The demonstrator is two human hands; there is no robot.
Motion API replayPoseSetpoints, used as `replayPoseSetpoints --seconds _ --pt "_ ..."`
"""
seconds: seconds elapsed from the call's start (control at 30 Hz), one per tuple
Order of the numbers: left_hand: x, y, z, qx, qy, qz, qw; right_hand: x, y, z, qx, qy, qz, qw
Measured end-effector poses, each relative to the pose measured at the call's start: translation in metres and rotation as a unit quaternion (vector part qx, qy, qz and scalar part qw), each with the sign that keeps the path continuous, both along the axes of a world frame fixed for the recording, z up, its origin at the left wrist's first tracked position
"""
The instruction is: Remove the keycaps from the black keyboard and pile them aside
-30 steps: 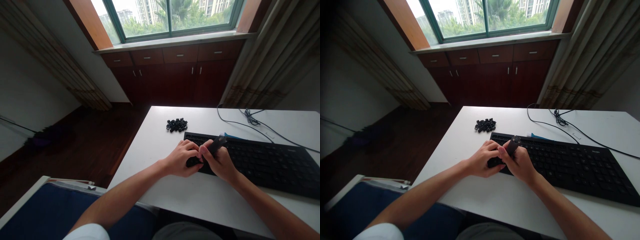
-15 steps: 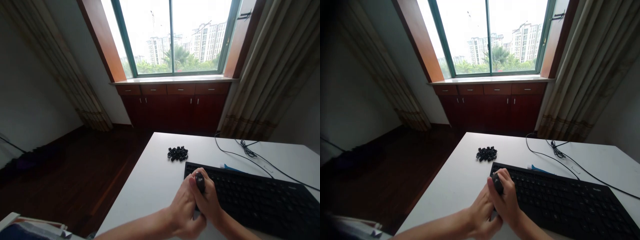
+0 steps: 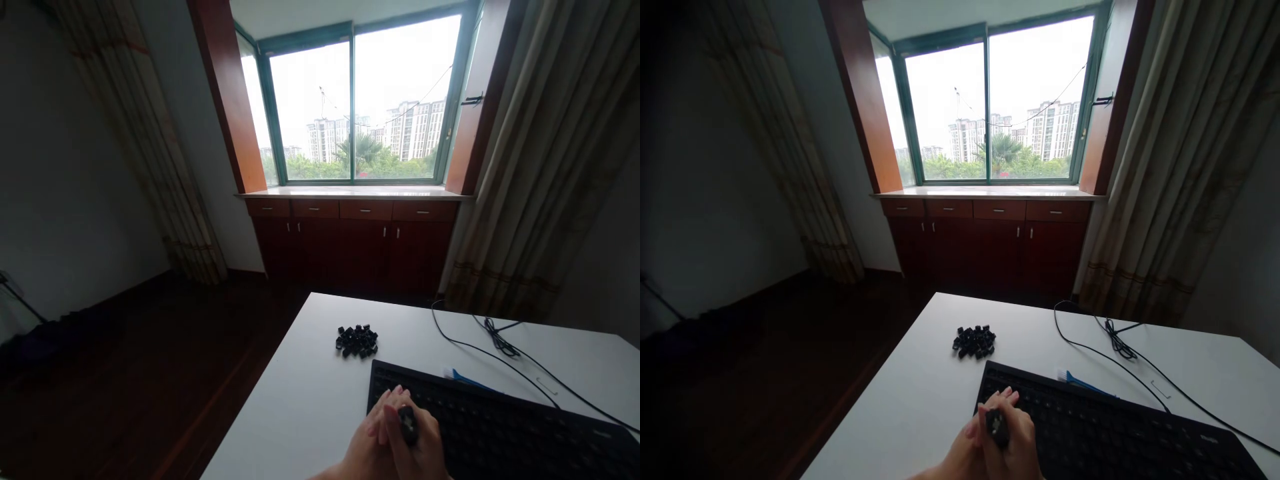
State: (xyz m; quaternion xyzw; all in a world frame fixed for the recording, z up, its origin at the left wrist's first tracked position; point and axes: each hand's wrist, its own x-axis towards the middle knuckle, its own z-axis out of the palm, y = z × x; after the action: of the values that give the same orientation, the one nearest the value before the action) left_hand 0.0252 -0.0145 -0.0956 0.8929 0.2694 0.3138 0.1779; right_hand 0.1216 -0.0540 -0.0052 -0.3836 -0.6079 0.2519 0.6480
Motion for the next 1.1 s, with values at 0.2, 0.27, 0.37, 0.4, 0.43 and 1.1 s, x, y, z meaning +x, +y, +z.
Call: replayPoseSetpoints --seconds 0.2,0.27,0.37,0.4,0.43,1.1 --pt "-0.006 0.003 0.029 0.021 0.01 -0.048 0.999 0.005 0.006 0.003 -0.036 -0.001 0.017 0.999" --pt "-0.01 0.0 0.053 -0.014 0.003 -0.08 0.997 0.011 0.005 0.004 -0.056 -0.008 0.014 0.998" --pt "-0.016 0.0 0.085 -0.089 0.002 -0.089 0.992 0.022 0.004 0.007 -0.088 0.033 -0.019 0.995" --pt "-0.018 0.002 0.092 -0.092 0.007 -0.112 0.989 0.026 0.004 0.009 -0.099 0.048 -0.028 0.993" --pt "-0.02 0.004 0.097 -0.09 0.009 -0.122 0.988 0.029 0.004 0.01 -0.116 0.068 -0.034 0.99" --pt "-0.038 0.028 0.114 -0.211 -0.092 -0.126 0.965 0.065 0.021 0.013 -0.313 0.227 0.029 0.922"
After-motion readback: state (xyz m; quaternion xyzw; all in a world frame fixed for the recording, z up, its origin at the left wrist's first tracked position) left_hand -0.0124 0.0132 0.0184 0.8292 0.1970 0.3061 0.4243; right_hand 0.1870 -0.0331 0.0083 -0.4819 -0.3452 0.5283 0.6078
